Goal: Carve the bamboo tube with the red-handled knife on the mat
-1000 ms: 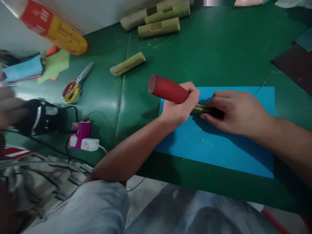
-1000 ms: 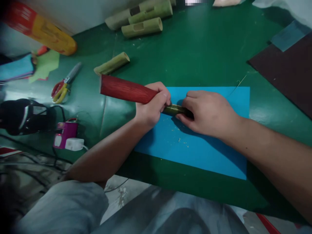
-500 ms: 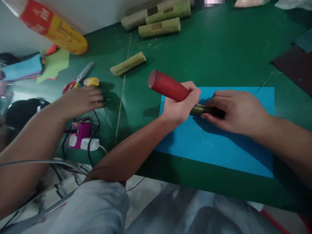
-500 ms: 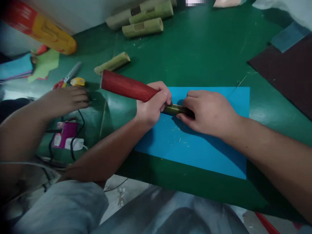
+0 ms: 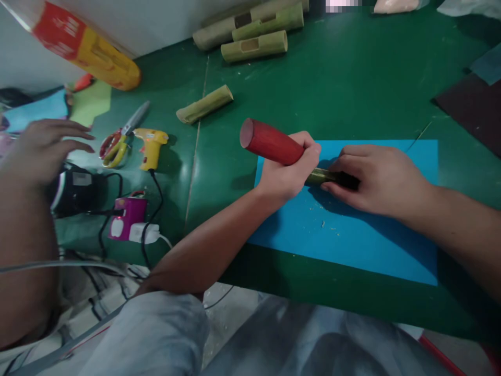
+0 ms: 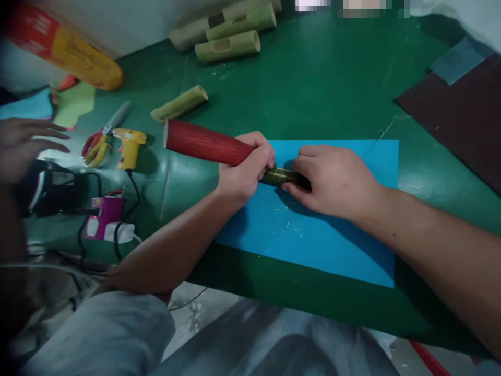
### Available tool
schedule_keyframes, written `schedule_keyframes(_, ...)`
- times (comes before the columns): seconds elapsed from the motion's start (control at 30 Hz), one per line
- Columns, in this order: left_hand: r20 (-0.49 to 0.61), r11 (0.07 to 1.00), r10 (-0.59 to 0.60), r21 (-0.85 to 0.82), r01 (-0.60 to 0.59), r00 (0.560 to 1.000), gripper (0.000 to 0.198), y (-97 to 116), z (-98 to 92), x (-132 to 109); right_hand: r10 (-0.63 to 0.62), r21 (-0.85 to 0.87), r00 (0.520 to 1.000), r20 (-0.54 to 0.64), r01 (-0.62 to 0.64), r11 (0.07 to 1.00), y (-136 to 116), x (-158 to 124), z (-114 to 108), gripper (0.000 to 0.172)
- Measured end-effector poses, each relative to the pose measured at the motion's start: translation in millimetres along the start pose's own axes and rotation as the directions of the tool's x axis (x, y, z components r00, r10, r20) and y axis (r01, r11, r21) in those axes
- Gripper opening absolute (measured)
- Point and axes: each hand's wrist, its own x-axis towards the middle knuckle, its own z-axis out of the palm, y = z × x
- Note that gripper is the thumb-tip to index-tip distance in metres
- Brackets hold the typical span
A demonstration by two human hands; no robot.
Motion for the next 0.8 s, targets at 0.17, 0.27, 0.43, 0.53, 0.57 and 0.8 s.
schedule_keyframes(0.17,0.000,1.000,-0.001,0.016,0.001,1.000,0.032,1.1,-0.1,-0.1,0.002,-0.014,1.000,0.007,-0.002,1.000,-1.0,0.9,1.2,0.030)
schedule_keyframes(0.27,0.020,0.999,0.000,0.045,0.000,1.000,0.034,2.5,-2.1,-0.6,0.000,-0.010,1.000,0.009,0.000,1.000,-1.0,0.9,1.3,0.031)
schedule_keyframes(0.43,0.100,0.995,0.034,0.087,-0.043,0.994,0.030,6.6,-6.6,-0.8,-0.017,0.012,1.000,-0.002,0.017,1.000,1.5,0.2,0.8,0.029)
schedule_keyframes(0.53,0.109,0.994,0.044,0.090,-0.054,0.993,0.026,9.0,-9.0,-0.9,-0.025,0.027,1.000,0.005,0.025,0.999,2.7,0.5,0.3,0.028)
schedule_keyframes(0.57,0.106,0.996,0.030,0.083,-0.039,0.994,0.026,9.3,-9.8,-1.1,-0.018,0.027,1.000,0.004,0.017,0.999,2.9,0.6,0.1,0.028)
schedule_keyframes(0.8,0.059,0.999,0.027,-0.022,-0.026,0.998,0.031,3.5,-9.1,-2.9,0.019,-0.005,1.000,0.017,-0.019,1.000,1.9,1.7,-0.9,0.031)
